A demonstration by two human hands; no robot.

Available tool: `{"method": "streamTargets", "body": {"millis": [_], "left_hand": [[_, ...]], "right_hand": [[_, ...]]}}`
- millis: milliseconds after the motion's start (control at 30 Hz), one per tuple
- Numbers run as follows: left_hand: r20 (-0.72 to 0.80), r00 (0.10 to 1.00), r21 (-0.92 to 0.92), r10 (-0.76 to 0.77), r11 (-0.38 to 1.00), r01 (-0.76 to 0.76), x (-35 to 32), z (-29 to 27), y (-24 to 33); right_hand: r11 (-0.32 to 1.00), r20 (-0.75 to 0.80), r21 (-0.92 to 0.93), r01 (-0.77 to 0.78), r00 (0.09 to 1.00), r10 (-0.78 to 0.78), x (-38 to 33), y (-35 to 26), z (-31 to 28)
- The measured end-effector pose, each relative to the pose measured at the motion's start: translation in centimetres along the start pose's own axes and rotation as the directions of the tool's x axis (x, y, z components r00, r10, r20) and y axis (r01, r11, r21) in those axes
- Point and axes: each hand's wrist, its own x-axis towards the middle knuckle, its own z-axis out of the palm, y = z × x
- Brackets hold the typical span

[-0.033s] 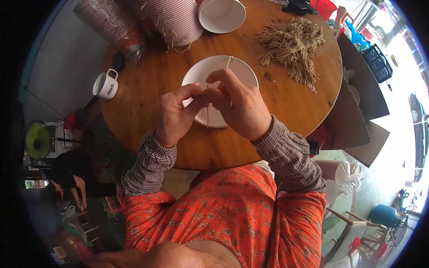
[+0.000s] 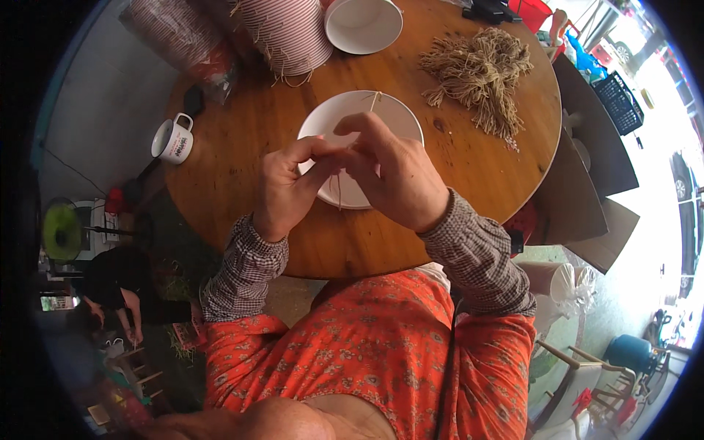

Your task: Threading thin rope handles through pre-punched holes in paper tubs.

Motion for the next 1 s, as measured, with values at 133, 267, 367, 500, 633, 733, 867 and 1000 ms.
{"method": "streamTargets", "body": {"millis": [133, 267, 367, 500, 633, 733, 867, 1000], "left_hand": [[0.041, 0.999, 0.040, -0.030, 0.999, 0.028, 0.2, -0.4, 0.8], [0.064, 0.998, 0.180, 0.006, 0.984, -0.017, -0.2, -0.3, 1.3], [0.040, 0.999, 0.187, 0.028, 0.982, -0.035, -1.3, 0.1, 1.0], [0.112, 0.988, 0.307, 0.105, 0.942, -0.135, -3.2, -0.3, 0.6], [0.127, 0.986, 0.372, 0.108, 0.916, -0.148, -3.7, -0.3, 0.4], [0.140, 0.982, 0.399, 0.130, 0.900, -0.176, -3.6, -0.1, 0.3], [0.158, 0.965, 0.448, 0.209, 0.856, -0.259, -3.4, 0.4, 0.0], [0.148, 0.940, 0.470, 0.308, 0.814, -0.341, -3.2, 1.1, -0.5]], "right_hand": [[0.963, 0.071, -0.219, 0.156, 0.987, -0.144, -0.3, -0.4, -0.7], [0.767, 0.145, -0.506, 0.395, 0.915, -0.376, -0.1, -0.5, -1.1], [0.692, 0.041, -0.613, 0.381, 0.890, -0.454, 0.6, 0.7, -2.5], [0.716, -0.154, -0.668, 0.203, 0.903, -0.400, 1.7, 2.5, -4.6], [0.700, -0.139, -0.689, 0.188, 0.914, -0.382, 1.5, 4.3, -5.3], [0.705, -0.170, -0.693, 0.153, 0.915, -0.366, 1.1, 4.9, -5.2], [0.651, -0.130, -0.738, 0.176, 0.910, -0.394, 0.9, 6.3, -6.2], [0.735, -0.146, -0.675, 0.067, 0.964, -0.222, -1.9, 9.5, -5.9]]}}
